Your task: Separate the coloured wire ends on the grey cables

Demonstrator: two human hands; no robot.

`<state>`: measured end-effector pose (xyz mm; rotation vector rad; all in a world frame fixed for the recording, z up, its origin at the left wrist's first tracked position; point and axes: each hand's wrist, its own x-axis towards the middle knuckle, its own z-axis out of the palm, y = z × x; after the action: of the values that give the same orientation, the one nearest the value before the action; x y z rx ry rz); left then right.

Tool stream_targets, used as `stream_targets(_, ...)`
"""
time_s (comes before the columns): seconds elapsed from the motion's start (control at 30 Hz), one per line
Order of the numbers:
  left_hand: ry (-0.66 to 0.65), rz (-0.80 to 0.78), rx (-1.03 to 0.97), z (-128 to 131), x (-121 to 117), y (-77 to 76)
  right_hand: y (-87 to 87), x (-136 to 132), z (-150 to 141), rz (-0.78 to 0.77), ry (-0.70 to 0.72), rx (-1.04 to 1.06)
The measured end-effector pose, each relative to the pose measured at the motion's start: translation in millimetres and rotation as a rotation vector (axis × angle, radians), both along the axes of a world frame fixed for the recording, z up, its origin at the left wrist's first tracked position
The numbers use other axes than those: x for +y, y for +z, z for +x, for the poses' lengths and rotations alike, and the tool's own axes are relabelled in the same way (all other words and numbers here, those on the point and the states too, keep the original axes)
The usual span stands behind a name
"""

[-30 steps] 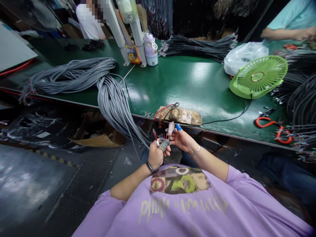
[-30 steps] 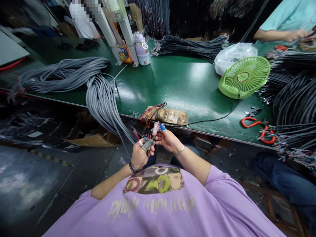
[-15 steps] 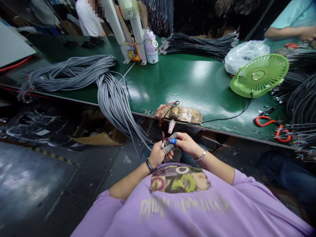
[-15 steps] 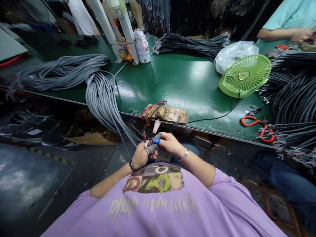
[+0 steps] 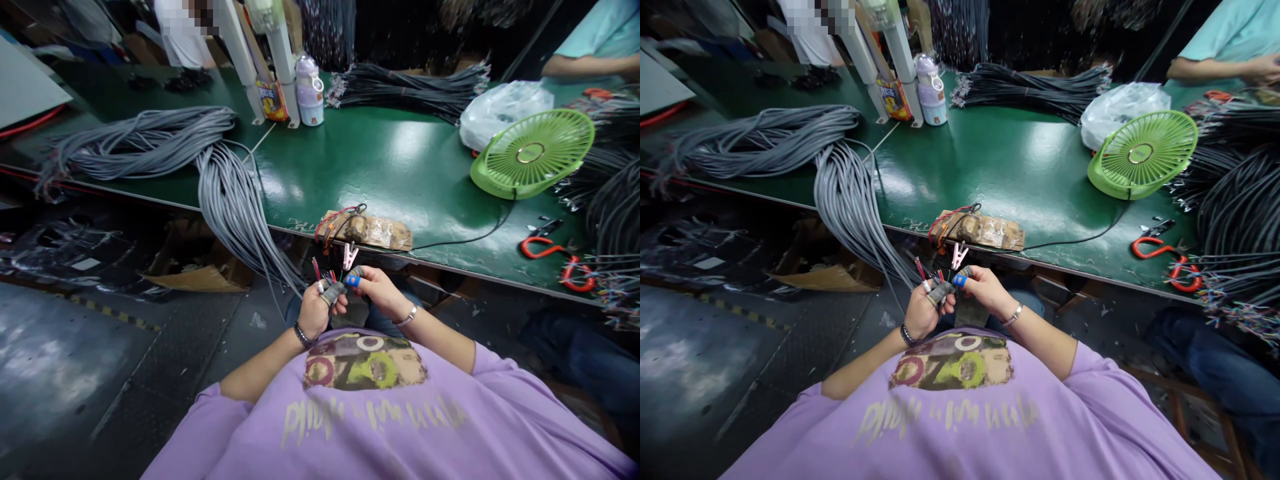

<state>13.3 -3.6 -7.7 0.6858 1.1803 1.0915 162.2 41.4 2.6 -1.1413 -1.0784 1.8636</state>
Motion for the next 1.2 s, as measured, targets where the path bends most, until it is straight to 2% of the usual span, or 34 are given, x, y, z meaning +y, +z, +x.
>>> stream_targets(0.23, -0.077, -0.005, 0.012, 0, 1, -1.3, 1.8, 6, -9, -0.004, 0.077, -0.016)
stream_targets(0.53, -0.041, 0.000, 0.028, 0, 1, -0.6, -2.3, 1, -11, 0.023, -0.023, -0.013)
stream_targets(0.63, -0.020, -0.010, 0.019, 0, 1, 2.3, -7.9, 0, -7, -0.058, -0.020, 0.077)
stream_targets(0.8, 0.006, -0.050, -0.048, -4, 2, 9.7, -18.8, 11, 3, -0.352, -0.074, 0.313)
stream_targets(0.9, -0.006, -0.052, -0.082, -3, 3, 15.5, -20.2, 23, 2, -0.411, -0.073, 0.343)
stream_targets(0.97, -0.012, -0.050, -0.089, -1, 5, 19.3, -19.5, 29, -3, -0.353, -0.050, 0.343)
stream_targets(1.03, -0.014, -0.057, -0.095, 1, 7, 21.8, -19.3, 31, -8, -0.226, -0.065, 0.305)
stream_targets(1.13, -0.024, -0.070, -0.109, 4, 11, 22.0, -21.6, 29, -15, 0.013, -0.183, 0.131)
stream_targets(1.2, -0.035, -0.072, -0.111, 5, 13, 20.0, -24.6, 28, -16, 0.085, -0.225, 0.069)
